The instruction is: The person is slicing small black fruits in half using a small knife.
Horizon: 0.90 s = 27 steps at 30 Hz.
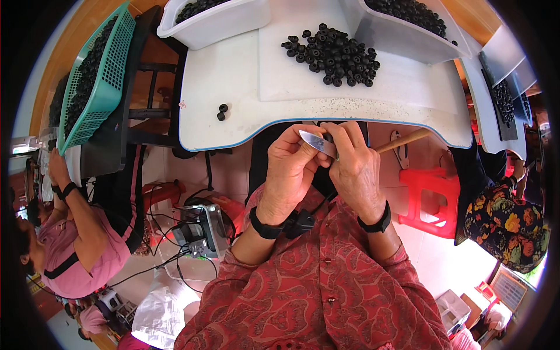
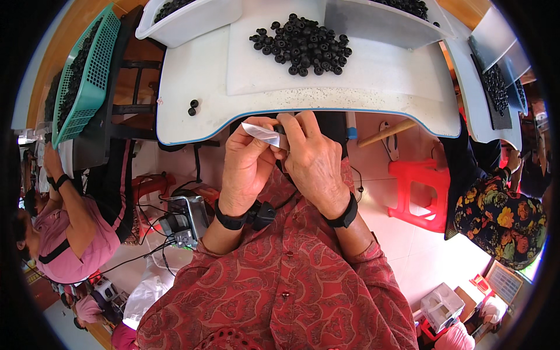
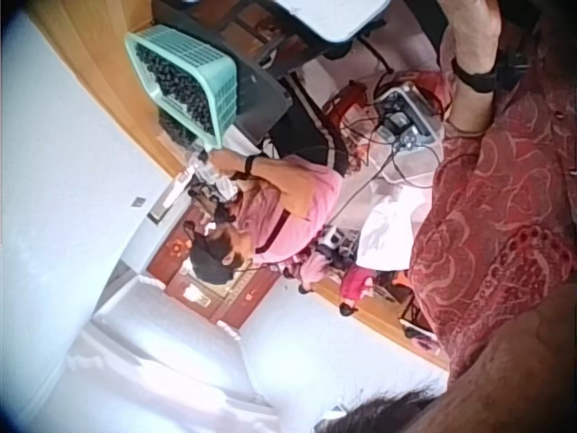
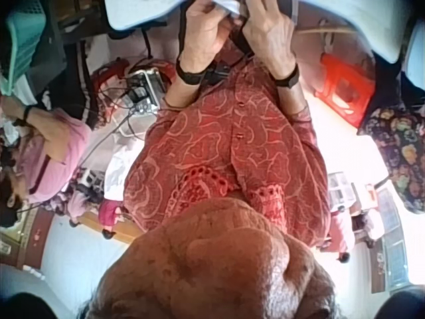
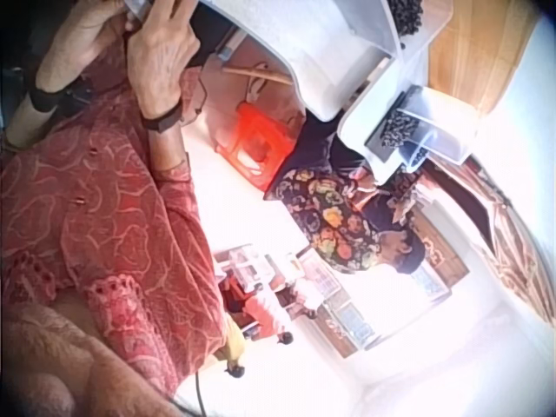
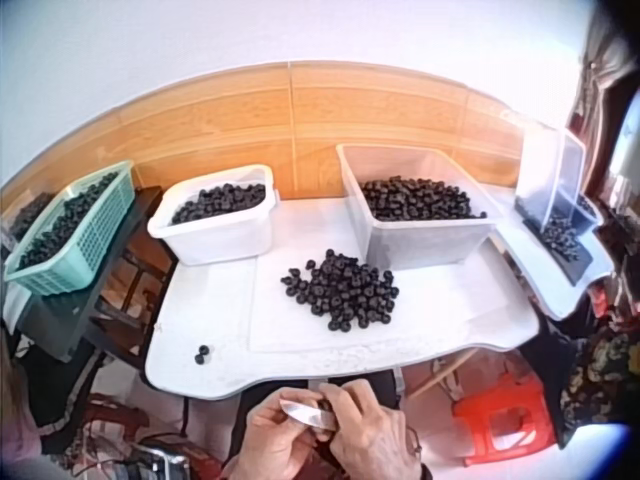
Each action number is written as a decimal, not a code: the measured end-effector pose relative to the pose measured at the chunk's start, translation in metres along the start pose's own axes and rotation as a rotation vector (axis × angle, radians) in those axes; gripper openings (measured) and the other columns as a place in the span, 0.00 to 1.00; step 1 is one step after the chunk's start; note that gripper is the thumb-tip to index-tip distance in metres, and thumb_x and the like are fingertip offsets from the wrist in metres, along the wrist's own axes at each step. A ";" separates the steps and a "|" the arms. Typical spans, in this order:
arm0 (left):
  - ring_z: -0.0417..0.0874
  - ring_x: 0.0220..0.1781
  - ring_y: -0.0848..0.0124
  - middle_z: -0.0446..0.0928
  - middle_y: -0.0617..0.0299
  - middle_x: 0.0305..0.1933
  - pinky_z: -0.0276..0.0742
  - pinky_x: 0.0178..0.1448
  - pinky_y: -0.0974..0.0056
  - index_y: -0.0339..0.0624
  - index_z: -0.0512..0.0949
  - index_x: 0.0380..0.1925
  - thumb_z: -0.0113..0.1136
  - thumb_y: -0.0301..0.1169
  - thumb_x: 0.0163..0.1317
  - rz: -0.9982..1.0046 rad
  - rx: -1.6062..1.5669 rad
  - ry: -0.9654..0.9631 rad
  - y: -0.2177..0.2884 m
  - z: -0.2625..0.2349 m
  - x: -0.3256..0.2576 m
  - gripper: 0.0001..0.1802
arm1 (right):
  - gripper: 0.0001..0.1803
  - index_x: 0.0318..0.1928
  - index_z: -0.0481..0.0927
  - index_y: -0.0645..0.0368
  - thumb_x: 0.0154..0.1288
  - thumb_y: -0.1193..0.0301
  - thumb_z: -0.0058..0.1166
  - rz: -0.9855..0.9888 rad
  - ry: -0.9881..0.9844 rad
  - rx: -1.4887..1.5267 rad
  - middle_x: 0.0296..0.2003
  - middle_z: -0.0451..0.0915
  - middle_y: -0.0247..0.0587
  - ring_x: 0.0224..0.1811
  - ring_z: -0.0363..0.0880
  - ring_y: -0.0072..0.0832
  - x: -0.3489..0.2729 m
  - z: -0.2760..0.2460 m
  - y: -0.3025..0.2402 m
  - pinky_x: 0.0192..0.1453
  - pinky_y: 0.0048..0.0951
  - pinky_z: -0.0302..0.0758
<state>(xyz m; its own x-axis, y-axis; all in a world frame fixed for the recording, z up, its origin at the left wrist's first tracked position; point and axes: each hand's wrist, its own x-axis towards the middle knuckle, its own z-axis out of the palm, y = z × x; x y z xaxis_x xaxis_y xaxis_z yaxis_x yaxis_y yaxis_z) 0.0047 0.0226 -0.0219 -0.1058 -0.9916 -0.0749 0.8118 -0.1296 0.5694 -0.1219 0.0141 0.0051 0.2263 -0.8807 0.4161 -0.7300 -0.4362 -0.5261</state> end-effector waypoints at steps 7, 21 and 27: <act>0.77 0.31 0.74 0.76 0.62 0.33 0.76 0.37 0.70 0.37 0.77 0.41 0.58 0.25 0.64 0.013 0.028 -0.001 0.002 -0.001 0.000 0.07 | 0.16 0.44 0.76 0.56 0.52 0.77 0.57 0.023 -0.022 0.014 0.34 0.73 0.41 0.26 0.80 0.41 0.001 -0.001 -0.001 0.25 0.38 0.75; 0.78 0.30 0.74 0.77 0.62 0.32 0.76 0.33 0.70 0.35 0.76 0.40 0.57 0.26 0.65 -0.041 0.051 0.000 0.007 0.000 -0.001 0.06 | 0.19 0.47 0.76 0.58 0.52 0.77 0.58 0.018 0.015 -0.030 0.36 0.73 0.41 0.27 0.80 0.39 -0.003 0.002 0.001 0.25 0.36 0.76; 0.77 0.30 0.75 0.76 0.62 0.32 0.76 0.33 0.70 0.36 0.76 0.39 0.55 0.26 0.66 -0.035 0.033 0.012 0.007 0.002 -0.002 0.06 | 0.21 0.47 0.76 0.58 0.49 0.76 0.60 -0.003 0.025 -0.043 0.36 0.73 0.40 0.27 0.81 0.37 -0.003 0.004 -0.001 0.26 0.35 0.76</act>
<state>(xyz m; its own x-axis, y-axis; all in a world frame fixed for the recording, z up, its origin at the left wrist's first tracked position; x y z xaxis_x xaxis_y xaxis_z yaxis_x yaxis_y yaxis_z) 0.0089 0.0242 -0.0161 -0.1271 -0.9863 -0.1047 0.7884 -0.1646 0.5928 -0.1197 0.0159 0.0017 0.2122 -0.8743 0.4365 -0.7567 -0.4297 -0.4927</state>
